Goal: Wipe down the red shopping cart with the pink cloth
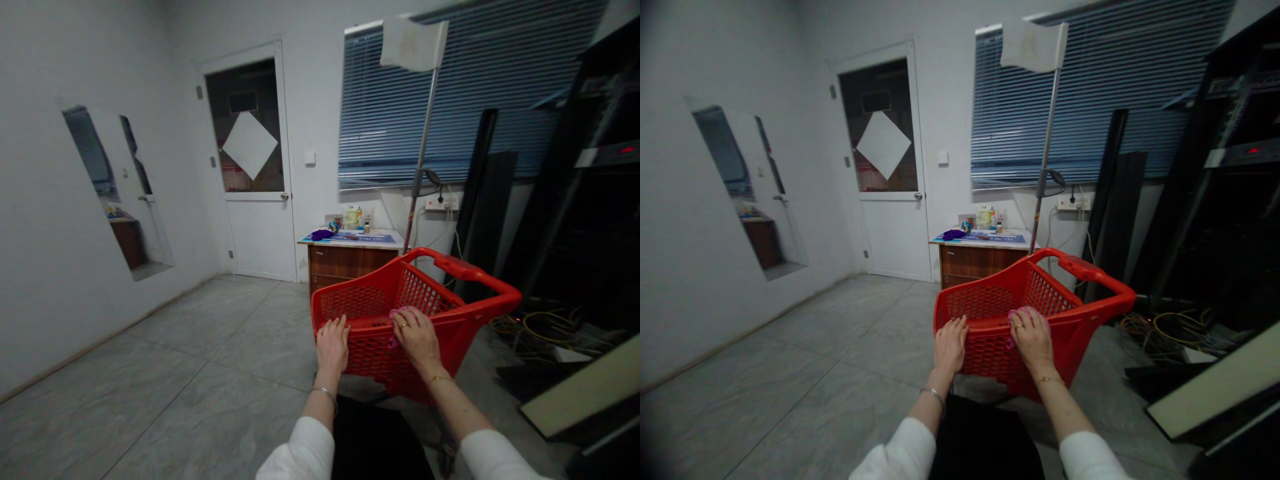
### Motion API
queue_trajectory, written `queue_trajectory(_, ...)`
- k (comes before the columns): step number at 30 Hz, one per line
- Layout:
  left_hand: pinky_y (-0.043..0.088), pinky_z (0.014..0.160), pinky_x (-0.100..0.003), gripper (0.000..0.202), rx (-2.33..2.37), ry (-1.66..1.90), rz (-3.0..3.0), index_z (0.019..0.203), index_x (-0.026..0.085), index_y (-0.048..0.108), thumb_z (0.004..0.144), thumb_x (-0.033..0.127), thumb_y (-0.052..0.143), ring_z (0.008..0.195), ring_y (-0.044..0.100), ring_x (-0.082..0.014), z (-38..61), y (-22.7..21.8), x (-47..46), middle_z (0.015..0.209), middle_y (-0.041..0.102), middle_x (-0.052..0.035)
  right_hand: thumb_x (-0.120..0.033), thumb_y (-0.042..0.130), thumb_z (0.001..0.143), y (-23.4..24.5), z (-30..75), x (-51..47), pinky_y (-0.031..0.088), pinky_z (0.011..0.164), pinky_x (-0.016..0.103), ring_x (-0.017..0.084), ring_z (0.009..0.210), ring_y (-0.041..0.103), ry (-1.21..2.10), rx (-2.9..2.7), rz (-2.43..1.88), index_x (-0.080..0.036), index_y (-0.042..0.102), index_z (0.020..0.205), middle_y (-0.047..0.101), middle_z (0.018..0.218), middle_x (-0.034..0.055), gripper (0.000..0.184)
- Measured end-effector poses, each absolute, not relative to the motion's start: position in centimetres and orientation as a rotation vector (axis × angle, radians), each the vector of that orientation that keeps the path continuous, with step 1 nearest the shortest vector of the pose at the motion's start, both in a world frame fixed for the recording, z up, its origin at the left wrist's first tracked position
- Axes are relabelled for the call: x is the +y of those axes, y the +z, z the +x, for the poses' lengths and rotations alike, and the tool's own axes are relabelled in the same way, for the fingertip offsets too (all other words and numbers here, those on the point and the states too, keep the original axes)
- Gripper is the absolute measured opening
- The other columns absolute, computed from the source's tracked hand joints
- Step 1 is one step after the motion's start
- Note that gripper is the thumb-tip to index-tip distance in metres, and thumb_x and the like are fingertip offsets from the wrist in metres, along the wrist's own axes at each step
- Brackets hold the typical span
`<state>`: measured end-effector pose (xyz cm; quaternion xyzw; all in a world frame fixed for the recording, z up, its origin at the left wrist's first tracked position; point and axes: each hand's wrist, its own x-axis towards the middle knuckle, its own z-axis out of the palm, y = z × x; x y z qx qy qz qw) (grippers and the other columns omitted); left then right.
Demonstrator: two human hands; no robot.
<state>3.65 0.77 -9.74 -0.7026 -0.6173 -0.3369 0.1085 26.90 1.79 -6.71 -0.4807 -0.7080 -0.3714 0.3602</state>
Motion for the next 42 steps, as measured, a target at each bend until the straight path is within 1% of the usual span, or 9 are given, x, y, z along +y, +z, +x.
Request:
queue_trajectory(4,0.043,0.101,-0.042,0.038,-1.801,-0.984,-2.065,0.136,0.026,0.053,0.101,0.029,0.039,0.126,0.051,-0.0236,3.6,-9.7,0.7,0.132,0.063,-0.0045,-0.022,0.049,0.091,-8.4,19.5,1.2,0.034,0.105,0.042,0.022,0.116,0.049,-0.851,-1.832,-1.189,-0.022,0.066,0.113,0.066,0.111,0.0067,0.027)
queue_trajectory(7,0.041,0.105,-0.042,0.038,-1.755,-0.975,-2.058,0.136,0.026,0.052,0.101,0.029,0.038,0.129,0.048,-0.0233,3.1,-9.9,0.8,0.133,0.061,-0.0044,-0.022,0.05,0.091,-8.9,16.9,1.2,0.034,0.104,0.042,0.022,0.116,0.05,-0.833,-1.836,-1.16,-0.022,0.065,0.114,0.066,0.112,0.0065,0.028)
queue_trajectory(12,0.038,0.108,-0.043,0.04,-1.731,-0.965,-2.072,0.139,0.027,0.049,0.101,0.032,0.039,0.133,0.046,-0.0231,2.6,-10.0,0.9,0.137,0.058,-0.0043,-0.023,0.051,0.091,-8.1,20.2,1.4,0.034,0.105,0.038,0.021,0.115,0.049,-0.899,-1.927,-1.145,-0.022,0.064,0.118,0.066,0.116,0.0058,0.03)
queue_trajectory(17,0.035,0.111,-0.044,0.041,-1.766,-0.98,-2.102,0.141,0.028,0.047,0.101,0.034,0.039,0.138,0.038,-0.0226,3.2,-9.7,0.7,0.141,0.055,-0.0025,-0.024,0.049,0.092,-6.5,26.9,1.7,0.034,0.106,0.04,0.021,0.116,0.049,-0.965,-1.898,-1.223,-0.022,0.066,0.115,0.066,0.114,0.0068,0.028)
queue_trajectory(20,0.032,0.114,-0.044,0.042,-1.788,-0.992,-2.095,0.142,0.029,0.045,0.101,0.035,0.038,0.141,0.034,-0.022,3.8,-9.6,0.7,0.145,0.051,-0.0012,-0.025,0.049,0.093,-6.3,28.1,1.9,0.035,0.106,0.041,0.022,0.117,0.048,-0.974,-1.825,-1.269,-0.02,0.066,0.113,0.066,0.114,0.0081,0.027)
queue_trajectory(24,0.03,0.115,-0.044,0.042,-1.8,-0.981,-2.089,0.143,0.029,0.045,0.101,0.034,0.038,0.143,0.031,-0.0222,4.3,-9.6,0.8,0.146,0.05,0.0,-0.023,0.049,0.092,-7.5,24.2,1.8,0.035,0.106,0.043,0.023,0.117,0.05,-0.927,-1.773,-1.253,-0.02,0.066,0.113,0.066,0.112,0.0079,0.027)
queue_trajectory(31,0.032,0.114,-0.042,0.042,-1.8,-0.932,-2.086,0.143,0.029,0.044,0.102,0.032,0.036,0.142,0.032,-0.0215,3.7,-9.7,0.8,0.148,0.047,-0.0007,-0.022,0.052,0.09,-9.6,17.1,1.7,0.034,0.107,0.044,0.025,0.12,0.048,-0.856,-1.844,-1.149,-0.021,0.064,0.118,0.065,0.117,0.0077,0.03)
queue_trajectory(35,0.032,0.114,-0.042,0.042,-1.785,-0.933,-2.099,0.143,0.029,0.043,0.102,0.034,0.035,0.141,0.033,-0.0213,3.3,-9.6,0.7,0.147,0.048,-0.0006,-0.023,0.053,0.091,-8.9,20.2,1.8,0.033,0.107,0.042,0.024,0.12,0.048,-0.905,-1.93,-1.151,-0.022,0.063,0.121,0.065,0.12,0.007,0.032)
queue_trajectory(42,0.032,0.114,-0.043,0.043,-1.818,-0.954,-2.121,0.143,0.031,0.043,0.101,0.034,0.039,0.141,0.035,-0.0213,3.6,-9.6,0.7,0.146,0.05,-0.0004,-0.025,0.051,0.093,-6.6,28.5,2.3,0.036,0.105,0.041,0.023,0.117,0.049,-1.031,-1.857,-1.234,-0.021,0.066,0.115,0.067,0.114,0.0065,0.027)
